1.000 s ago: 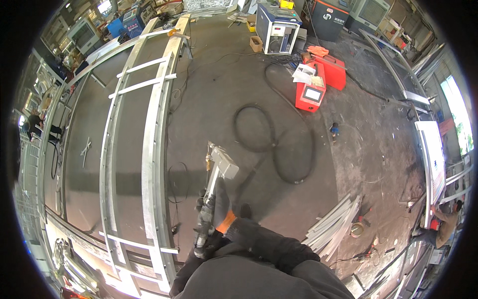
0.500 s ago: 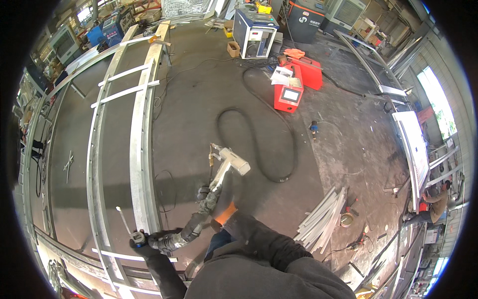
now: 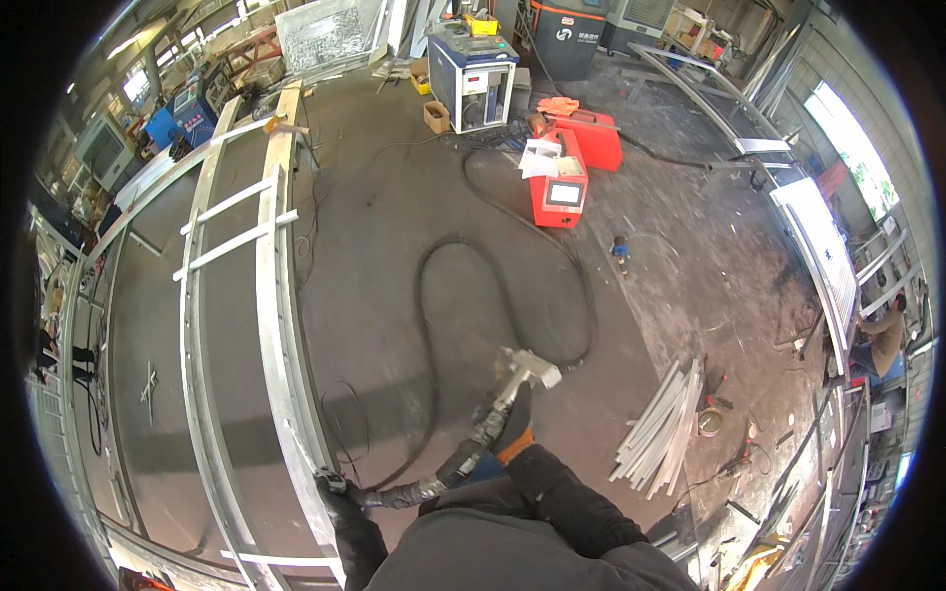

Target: The person assembles a metal frame by placing crossbars onto a larger frame, tapping them into place with a rubber mallet, measuring with a tape measure, and tack-welding the joints with a welding torch. The person then places a paper on a red machine.

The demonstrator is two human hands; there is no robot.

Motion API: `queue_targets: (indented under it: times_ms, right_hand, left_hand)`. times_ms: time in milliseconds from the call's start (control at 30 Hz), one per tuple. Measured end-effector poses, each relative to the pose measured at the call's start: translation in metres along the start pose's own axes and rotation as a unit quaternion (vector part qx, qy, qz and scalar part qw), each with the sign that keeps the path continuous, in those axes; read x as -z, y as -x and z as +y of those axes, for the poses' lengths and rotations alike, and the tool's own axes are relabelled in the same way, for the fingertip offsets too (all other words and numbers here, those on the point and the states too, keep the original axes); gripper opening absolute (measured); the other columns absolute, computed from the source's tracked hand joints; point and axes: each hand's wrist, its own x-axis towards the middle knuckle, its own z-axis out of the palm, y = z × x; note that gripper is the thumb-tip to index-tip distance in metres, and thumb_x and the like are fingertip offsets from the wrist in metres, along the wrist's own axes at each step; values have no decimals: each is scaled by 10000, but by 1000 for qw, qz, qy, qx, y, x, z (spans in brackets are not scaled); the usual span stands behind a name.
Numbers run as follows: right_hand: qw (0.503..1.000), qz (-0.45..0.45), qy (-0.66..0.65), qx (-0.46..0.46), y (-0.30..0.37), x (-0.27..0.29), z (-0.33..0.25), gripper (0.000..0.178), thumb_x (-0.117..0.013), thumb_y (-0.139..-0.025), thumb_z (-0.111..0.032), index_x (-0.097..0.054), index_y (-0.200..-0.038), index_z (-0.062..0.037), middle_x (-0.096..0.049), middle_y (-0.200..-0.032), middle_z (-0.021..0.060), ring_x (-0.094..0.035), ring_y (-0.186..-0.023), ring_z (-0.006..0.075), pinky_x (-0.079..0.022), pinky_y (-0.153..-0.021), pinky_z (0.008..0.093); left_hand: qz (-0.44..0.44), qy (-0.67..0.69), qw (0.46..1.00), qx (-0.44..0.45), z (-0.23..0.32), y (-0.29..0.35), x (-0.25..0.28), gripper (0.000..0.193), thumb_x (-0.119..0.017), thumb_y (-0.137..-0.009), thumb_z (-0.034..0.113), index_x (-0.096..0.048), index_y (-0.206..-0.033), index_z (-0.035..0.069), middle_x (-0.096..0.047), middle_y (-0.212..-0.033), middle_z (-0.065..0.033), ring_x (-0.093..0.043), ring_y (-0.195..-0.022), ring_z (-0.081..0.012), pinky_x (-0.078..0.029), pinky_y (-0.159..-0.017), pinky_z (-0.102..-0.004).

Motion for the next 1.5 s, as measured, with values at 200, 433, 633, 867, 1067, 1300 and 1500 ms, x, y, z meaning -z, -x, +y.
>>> queue_targets:
  times_ms: [200,433,633,867,1067,1300,1500]
  right_hand:
    - [998,58,14,0,-83,3,-38,672,-596,-838,-774,-542,-892,-106,-574,-675,105,-598,-600,281,-538,-596,446]
    - [995,73,40,-52,-205,-84,-108,494,-704,-873,-598,-544,-821,-134,-539,-665,66,-583,-597,255,-527,-574,439]
    - [998,41,54,-2,-264,-182,-176,385,-652,-937,-494,-546,-875,-130,-568,-691,91,-616,-623,279,-543,-577,454]
    - [995,-15,103,4,-338,-234,-198,335,-663,-930,-430,-574,-839,-120,-591,-698,82,-612,-598,272,-509,-514,433]
    - [970,-116,210,-44,-390,-342,-174,289,-648,-887,-366,-608,-909,-81,-629,-810,79,-631,-730,212,-550,-608,363]
    - [927,-196,318,-36,-483,-504,-71,519,-631,-930,-439,-568,-1267,-49,-639,-813,103,-598,-730,217,-509,-659,367]
    - [869,-251,393,-163,-548,-594,29,756,-634,-928,-410,-308,-1577,-199,-672,-1163,151,-645,-726,190,-538,-593,350]
  left_hand:
    - [-44,-134,990,-20,-32,-34,-68,328,-655,-917,387,-585,-1011,81,-604,-781,-47,-551,-559,-141,-484,-554,-283]
    - [-31,-167,985,-22,-60,-97,-190,321,-702,-897,274,-585,-1119,75,-583,-700,-43,-554,-534,-115,-491,-473,-259]
    - [-25,-177,984,-9,-79,-122,-279,304,-699,-913,266,-597,-1165,129,-588,-713,-24,-576,-560,-117,-503,-483,-272]
    - [-7,-111,994,3,-105,-180,-343,240,-698,-936,174,-600,-1149,120,-568,-748,11,-549,-561,-94,-471,-486,-257]
    - [23,-72,996,39,-84,-222,-400,219,-664,-990,188,-524,-1141,115,-549,-811,4,-532,-645,-97,-453,-543,-261]
    - [80,-230,970,17,-21,-335,-458,406,-664,-929,317,-544,-1228,70,-596,-864,-46,-570,-715,-127,-473,-596,-293]
    - [33,-250,967,27,29,-390,-442,486,-735,-884,213,-532,-1301,67,-608,-946,-60,-602,-820,-146,-519,-700,-353]
